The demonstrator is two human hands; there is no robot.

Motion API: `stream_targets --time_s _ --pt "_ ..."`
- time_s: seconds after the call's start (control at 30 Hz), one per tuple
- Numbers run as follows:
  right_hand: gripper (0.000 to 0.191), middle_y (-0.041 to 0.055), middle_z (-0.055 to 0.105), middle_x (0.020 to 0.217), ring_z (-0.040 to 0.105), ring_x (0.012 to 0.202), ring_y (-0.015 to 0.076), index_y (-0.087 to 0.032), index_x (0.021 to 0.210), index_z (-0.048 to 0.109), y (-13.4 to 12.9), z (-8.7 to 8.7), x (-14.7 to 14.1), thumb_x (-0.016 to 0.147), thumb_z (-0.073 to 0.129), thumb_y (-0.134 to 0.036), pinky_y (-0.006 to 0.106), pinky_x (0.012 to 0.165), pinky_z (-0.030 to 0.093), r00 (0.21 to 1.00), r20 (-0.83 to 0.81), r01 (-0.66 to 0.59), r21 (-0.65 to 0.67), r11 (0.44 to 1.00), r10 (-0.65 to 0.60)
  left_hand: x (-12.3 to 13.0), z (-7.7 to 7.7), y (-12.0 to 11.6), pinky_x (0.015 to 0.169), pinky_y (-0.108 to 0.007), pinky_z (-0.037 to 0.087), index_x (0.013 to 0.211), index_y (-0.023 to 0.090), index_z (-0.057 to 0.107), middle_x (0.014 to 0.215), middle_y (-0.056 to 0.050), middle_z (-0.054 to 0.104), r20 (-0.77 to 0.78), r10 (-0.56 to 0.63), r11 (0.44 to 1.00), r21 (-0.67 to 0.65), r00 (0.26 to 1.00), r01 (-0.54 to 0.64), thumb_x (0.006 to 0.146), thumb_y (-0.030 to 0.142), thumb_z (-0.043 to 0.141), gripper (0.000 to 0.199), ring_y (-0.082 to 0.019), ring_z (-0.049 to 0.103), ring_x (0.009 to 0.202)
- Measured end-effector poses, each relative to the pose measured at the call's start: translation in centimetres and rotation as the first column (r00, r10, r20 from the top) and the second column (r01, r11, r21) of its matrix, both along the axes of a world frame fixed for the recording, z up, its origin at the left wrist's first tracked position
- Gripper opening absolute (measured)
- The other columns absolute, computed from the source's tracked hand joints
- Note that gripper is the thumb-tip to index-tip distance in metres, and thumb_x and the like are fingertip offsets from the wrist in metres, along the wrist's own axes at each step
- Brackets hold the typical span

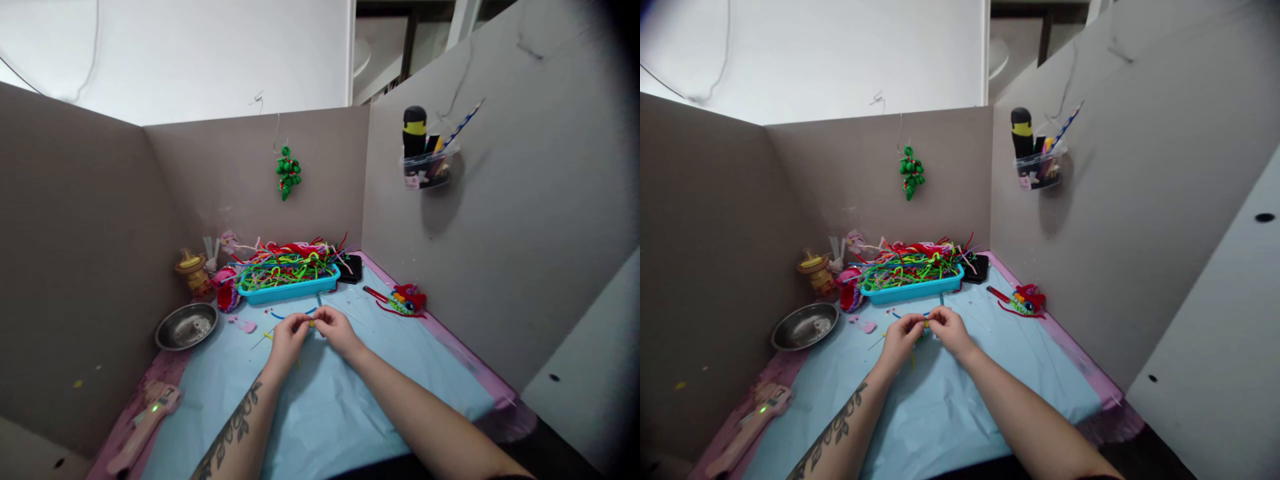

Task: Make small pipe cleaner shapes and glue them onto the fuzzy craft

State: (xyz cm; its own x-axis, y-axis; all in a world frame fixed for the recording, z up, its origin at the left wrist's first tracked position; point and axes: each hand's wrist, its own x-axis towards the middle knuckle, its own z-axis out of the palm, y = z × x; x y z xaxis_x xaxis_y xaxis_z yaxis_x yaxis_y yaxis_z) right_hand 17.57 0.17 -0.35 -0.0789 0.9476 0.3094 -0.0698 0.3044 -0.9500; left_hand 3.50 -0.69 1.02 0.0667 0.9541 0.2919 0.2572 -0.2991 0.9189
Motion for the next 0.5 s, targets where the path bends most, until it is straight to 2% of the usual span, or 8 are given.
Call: stream_targets --time_s 0.5 --pt "0.009 -0.0053 0.046 0.060 0.043 0.053 0.0096 -0.019 0.070 0.049 0.36 -0.70 -0.17 0.068 0.057 -0.022 0.022 0.051 0.034 1.000 0.000 0.019 0.034 0.999 -0.019 -0.23 0.13 0.15 0.062 -0.025 0.042 0.076 0.017 0.067 0.069 -0.003 0.066 -0.049 -0.008 1.000 0.005 0.999 0.008 0.069 0.024 0.057 0.015 -0.016 0.055 0.063"
